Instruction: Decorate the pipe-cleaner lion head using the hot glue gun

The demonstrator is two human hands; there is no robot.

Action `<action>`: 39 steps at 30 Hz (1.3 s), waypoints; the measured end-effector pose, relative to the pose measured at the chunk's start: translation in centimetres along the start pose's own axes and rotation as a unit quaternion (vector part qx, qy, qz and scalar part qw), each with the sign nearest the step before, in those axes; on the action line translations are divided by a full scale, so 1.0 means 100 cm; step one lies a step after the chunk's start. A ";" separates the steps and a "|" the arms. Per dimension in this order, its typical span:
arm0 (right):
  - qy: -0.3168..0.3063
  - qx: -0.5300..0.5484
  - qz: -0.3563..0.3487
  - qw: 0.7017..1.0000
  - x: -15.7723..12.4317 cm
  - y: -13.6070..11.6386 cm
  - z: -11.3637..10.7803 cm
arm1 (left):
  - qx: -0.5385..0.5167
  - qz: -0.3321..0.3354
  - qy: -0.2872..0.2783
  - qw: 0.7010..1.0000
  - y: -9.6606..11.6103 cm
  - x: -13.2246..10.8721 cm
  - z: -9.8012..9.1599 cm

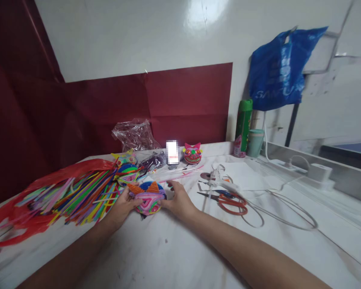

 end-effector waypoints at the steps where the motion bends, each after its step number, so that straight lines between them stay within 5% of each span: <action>1: -0.015 -0.001 -0.004 1.000 0.002 0.001 0.000 | 0.003 -0.008 -0.013 1.000 -0.003 0.000 0.003; 6: -0.140 0.082 -0.001 0.987 0.000 -0.004 0.020 | 0.005 -0.034 -0.050 0.998 -0.009 -0.005 0.014; 12: -0.104 0.143 -0.035 0.984 0.003 -0.038 0.005 | 0.002 0.006 -0.066 0.998 0.019 -0.017 0.035; 18: -0.171 0.210 -0.025 0.962 -0.005 -0.042 0.022 | 0.024 0.025 -0.053 0.998 0.021 -0.016 0.035; 25: -0.123 0.307 0.037 0.943 -0.005 -0.030 0.017 | -0.028 0.007 -0.067 0.997 0.009 -0.018 0.040; 35: -0.155 0.218 -0.003 0.964 -0.020 -0.027 0.039 | -0.142 -0.019 -0.050 0.988 -0.013 -0.025 0.037; 39: -0.001 0.098 -0.080 0.992 -0.014 -0.046 -0.005 | -0.134 -0.020 -0.010 0.991 -0.016 -0.020 0.025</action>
Point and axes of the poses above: each hand's wrist, its own x-axis towards the middle knuckle, its own z-axis out of the palm, y = z × x, the point moved 10 cm from there along x, towards the middle knuckle, and after that the axes turned 4 degrees about z, right-handed, at the moved point
